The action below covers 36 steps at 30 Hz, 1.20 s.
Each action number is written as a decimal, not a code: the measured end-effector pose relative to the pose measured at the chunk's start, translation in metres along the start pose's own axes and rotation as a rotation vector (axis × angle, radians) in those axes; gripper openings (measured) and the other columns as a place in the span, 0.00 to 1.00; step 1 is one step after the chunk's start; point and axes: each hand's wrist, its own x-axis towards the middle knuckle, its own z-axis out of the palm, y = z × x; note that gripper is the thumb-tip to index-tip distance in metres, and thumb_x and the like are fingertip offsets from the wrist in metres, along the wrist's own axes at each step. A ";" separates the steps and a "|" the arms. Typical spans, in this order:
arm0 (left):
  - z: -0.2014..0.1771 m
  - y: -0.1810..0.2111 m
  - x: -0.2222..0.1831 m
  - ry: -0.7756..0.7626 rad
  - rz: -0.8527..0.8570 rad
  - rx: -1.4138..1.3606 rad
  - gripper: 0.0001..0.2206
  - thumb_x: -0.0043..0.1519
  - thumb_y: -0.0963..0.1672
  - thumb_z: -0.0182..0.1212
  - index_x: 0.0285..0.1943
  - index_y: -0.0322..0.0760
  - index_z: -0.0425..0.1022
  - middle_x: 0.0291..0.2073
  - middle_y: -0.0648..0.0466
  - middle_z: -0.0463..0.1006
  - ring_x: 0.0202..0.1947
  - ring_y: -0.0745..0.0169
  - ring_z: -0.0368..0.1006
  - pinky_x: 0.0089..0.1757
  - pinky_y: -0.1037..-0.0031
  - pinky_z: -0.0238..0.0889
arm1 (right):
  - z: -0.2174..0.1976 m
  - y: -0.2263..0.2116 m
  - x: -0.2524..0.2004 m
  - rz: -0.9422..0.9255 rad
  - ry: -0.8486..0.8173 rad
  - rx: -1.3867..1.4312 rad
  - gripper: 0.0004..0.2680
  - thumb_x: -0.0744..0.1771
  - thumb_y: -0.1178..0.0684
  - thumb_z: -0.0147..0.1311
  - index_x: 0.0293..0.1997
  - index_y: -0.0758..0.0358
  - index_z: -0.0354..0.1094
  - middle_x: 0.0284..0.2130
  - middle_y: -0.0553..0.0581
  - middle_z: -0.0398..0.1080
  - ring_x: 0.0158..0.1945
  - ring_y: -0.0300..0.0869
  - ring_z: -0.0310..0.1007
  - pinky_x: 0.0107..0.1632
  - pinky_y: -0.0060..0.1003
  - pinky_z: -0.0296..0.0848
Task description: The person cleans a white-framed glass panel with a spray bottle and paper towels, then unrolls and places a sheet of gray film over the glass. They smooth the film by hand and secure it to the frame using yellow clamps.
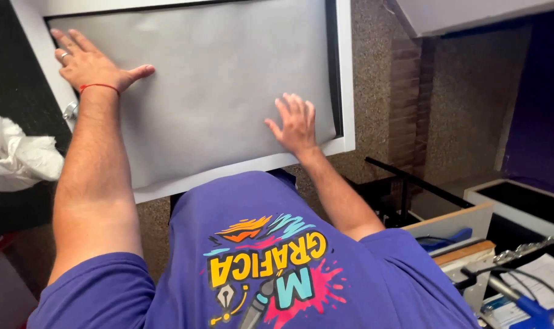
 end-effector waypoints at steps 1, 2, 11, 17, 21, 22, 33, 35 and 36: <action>-0.005 0.001 -0.003 -0.007 -0.009 -0.018 0.82 0.45 0.81 0.68 0.94 0.30 0.33 0.88 0.38 0.30 0.85 0.31 0.49 0.71 0.46 0.60 | -0.012 -0.006 -0.018 -0.005 -0.006 0.049 0.23 0.72 0.32 0.63 0.68 0.58 0.76 0.67 0.62 0.72 0.71 0.54 0.69 0.69 0.62 0.64; -0.009 0.002 -0.009 0.003 0.012 -0.004 0.82 0.45 0.81 0.68 0.94 0.30 0.33 0.88 0.38 0.30 0.85 0.31 0.49 0.71 0.46 0.60 | -0.013 -0.005 -0.032 0.021 0.000 0.047 0.23 0.72 0.32 0.63 0.68 0.58 0.76 0.67 0.62 0.72 0.71 0.54 0.69 0.69 0.62 0.64; 0.091 0.069 -0.020 0.730 0.432 0.272 0.32 0.56 0.62 0.78 0.60 0.43 0.84 0.50 0.43 0.86 0.55 0.32 0.78 0.44 0.47 0.62 | 0.013 -0.004 -0.099 0.230 -0.361 0.200 0.31 0.72 0.26 0.53 0.81 0.58 0.62 0.83 0.56 0.56 0.87 0.50 0.46 0.80 0.75 0.42; 0.157 0.169 -0.164 0.823 1.335 -0.040 0.15 0.58 0.54 0.76 0.49 0.53 0.82 0.46 0.57 0.79 0.48 0.50 0.73 0.44 0.57 0.63 | 0.007 -0.062 -0.139 0.347 -0.119 0.193 0.30 0.72 0.25 0.56 0.80 0.55 0.65 0.80 0.59 0.61 0.85 0.54 0.54 0.79 0.77 0.50; 0.159 0.179 -0.212 0.786 1.466 -0.008 0.14 0.62 0.54 0.76 0.49 0.48 0.84 0.49 0.55 0.81 0.52 0.50 0.73 0.47 0.58 0.61 | -0.015 -0.108 -0.213 0.405 0.249 0.293 0.19 0.70 0.53 0.61 0.72 0.49 0.74 0.63 0.55 0.71 0.69 0.51 0.70 0.69 0.59 0.67; 0.156 0.176 -0.226 0.810 1.527 -0.035 0.13 0.61 0.51 0.78 0.48 0.47 0.85 0.48 0.54 0.82 0.51 0.49 0.74 0.47 0.59 0.62 | -0.023 -0.121 -0.237 0.402 0.370 0.377 0.19 0.70 0.64 0.52 0.68 0.50 0.79 0.50 0.55 0.77 0.56 0.51 0.81 0.60 0.48 0.80; 0.265 0.165 -0.374 0.346 2.039 0.104 0.11 0.67 0.53 0.66 0.35 0.51 0.78 0.24 0.54 0.81 0.30 0.45 0.82 0.35 0.56 0.72 | -0.028 -0.248 -0.559 1.478 0.060 0.580 0.13 0.69 0.34 0.66 0.52 0.43 0.86 0.34 0.52 0.86 0.45 0.52 0.87 0.51 0.47 0.84; 0.282 0.167 -0.427 0.184 1.971 0.244 0.19 0.68 0.60 0.66 0.38 0.50 0.77 0.21 0.49 0.82 0.27 0.39 0.85 0.34 0.51 0.75 | -0.040 -0.267 -0.600 1.580 0.082 0.528 0.19 0.70 0.26 0.62 0.48 0.47 0.87 0.30 0.57 0.84 0.40 0.57 0.87 0.45 0.48 0.84; 0.289 0.171 -0.459 0.072 1.951 0.249 0.24 0.70 0.61 0.63 0.34 0.46 0.75 0.20 0.45 0.82 0.29 0.33 0.84 0.34 0.48 0.74 | -0.040 -0.273 -0.621 1.597 0.167 0.441 0.18 0.70 0.26 0.62 0.40 0.47 0.84 0.22 0.56 0.77 0.34 0.57 0.83 0.41 0.48 0.83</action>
